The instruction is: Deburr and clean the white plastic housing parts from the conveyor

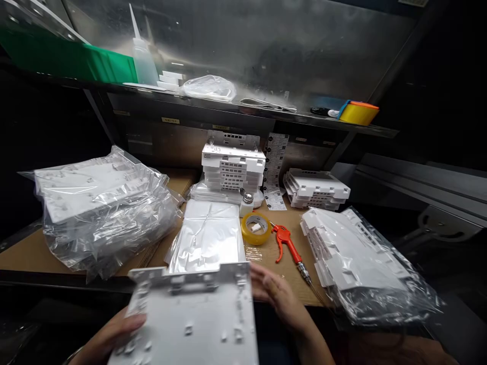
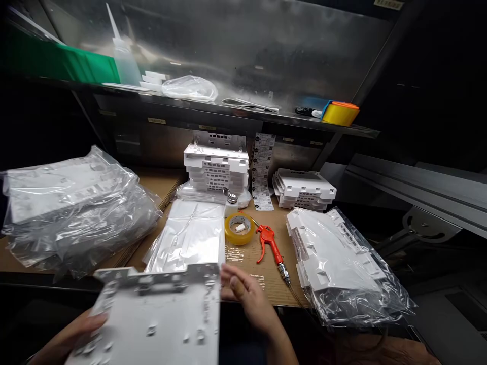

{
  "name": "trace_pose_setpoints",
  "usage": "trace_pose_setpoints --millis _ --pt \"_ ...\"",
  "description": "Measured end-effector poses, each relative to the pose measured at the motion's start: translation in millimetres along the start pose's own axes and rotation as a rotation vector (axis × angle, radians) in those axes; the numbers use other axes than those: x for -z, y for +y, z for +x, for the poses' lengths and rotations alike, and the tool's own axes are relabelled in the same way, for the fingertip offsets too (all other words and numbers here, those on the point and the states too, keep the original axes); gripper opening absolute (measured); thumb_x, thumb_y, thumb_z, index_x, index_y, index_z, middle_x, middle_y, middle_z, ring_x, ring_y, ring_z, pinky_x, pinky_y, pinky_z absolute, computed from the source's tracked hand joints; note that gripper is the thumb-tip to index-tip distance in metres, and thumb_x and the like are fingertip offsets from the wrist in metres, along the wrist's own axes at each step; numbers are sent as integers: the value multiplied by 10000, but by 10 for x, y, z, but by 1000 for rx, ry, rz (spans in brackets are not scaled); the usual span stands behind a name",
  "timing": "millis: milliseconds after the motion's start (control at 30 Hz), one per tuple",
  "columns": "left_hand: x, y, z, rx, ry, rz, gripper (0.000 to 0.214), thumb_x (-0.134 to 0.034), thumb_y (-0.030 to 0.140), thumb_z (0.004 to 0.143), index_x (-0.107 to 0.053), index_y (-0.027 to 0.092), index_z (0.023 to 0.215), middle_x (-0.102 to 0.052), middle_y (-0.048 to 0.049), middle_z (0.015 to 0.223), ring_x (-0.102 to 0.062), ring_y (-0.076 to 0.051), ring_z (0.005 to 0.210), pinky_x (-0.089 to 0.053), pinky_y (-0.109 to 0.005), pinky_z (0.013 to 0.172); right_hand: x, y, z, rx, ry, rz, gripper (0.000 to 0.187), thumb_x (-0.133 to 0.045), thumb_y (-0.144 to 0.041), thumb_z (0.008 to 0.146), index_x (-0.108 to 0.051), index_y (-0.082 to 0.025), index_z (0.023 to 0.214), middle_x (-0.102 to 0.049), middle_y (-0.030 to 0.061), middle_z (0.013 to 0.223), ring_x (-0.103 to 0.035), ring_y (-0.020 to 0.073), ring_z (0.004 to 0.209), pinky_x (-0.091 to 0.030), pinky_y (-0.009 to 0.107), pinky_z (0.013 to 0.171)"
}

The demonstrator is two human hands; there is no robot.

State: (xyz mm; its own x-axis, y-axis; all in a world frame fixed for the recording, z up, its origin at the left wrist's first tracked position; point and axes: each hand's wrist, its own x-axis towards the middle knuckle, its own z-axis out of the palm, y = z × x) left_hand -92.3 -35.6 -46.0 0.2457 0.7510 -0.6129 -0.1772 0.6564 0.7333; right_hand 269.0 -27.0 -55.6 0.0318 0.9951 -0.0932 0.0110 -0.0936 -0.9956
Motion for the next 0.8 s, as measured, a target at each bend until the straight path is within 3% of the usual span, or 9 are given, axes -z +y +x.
trace_pose_setpoints --millis 67,133,200,267,333,433,600,700,800 --pt "-248 131 184 -44 -62 74 564 -887 640 589 -777 251 981 -825 -76 965 -738 -432 1027 -592 -514 909 -82 40 -228 -196 -124 340 583 -684 -685 863 -781 -161 1101 -791 164 1055 -716 360 1135 -545 532 1003" --pt "-479 234 399 -245 -69 296 689 -577 821 806 -764 183 985 -802 -148 914 -748 -403 961 -608 -504 841 -27 57 -356 -324 -11 574 561 -785 -621 817 -769 -149 1122 -806 155 1030 -737 363 1101 -554 536 996" --pt "-638 282 595 -493 21 507 707 -399 813 904 -733 191 948 -772 -149 906 -736 -362 942 -596 -487 862 135 36 -412 -352 173 688 587 -869 -552 753 -752 -153 1168 -812 142 1046 -745 363 1096 -563 532 997" --pt "-715 273 728 -651 99 646 552 -552 749 882 -723 227 937 -746 -129 1010 -689 -353 1064 -533 -475 991 331 -14 -443 -307 332 743 636 -877 -537 744 -725 -167 1239 -808 134 1103 -742 360 1118 -567 532 1009" --pt "-736 224 791 -714 99 769 427 -758 636 785 -745 266 998 -716 -113 1153 -633 -365 1180 -462 -463 1071 494 -69 -478 -235 445 749 646 -847 -532 782 -692 -193 1310 -796 120 1173 -734 348 1147 -567 523 1027" --pt "-739 146 805 -730 39 946 371 -735 535 827 -727 291 1106 -703 -112 1220 -659 -370 1136 -481 -475 989 615 -128 -529 -167 545 733 646 -820 -530 815 -666 -216 1358 -776 100 1244 -720 334 1185 -566 501 1052" --pt "-755 195 857 -726 31 1061 220 -482 466 978 -579 269 988 -724 -100 984 -687 -336 916 -465 -466 842 614 -135 -551 -171 601 786 683 -823 -498 825 -623 -211 1412 -770 95 1262 -712 329 1204 -572 488 1057" --pt "-718 346 963 -682 19 1038 198 -565 461 940 -500 277 975 -743 -69 946 -701 -315 888 -472 -438 802 604 -111 -547 -194 620 819 687 -819 -465 842 -597 -216 1442 -774 87 1253 -715 318 1201 -574 478 1061" --pt "-654 524 1095 -610 -9 946 363 -721 477 845 -458 276 994 -762 -30 884 -716 -284 871 -501 -408 802 621 -58 -558 -188 619 810 699 -819 -454 846 -578 -235 1464 -775 71 1255 -723 314 1187 -575 473 1065"
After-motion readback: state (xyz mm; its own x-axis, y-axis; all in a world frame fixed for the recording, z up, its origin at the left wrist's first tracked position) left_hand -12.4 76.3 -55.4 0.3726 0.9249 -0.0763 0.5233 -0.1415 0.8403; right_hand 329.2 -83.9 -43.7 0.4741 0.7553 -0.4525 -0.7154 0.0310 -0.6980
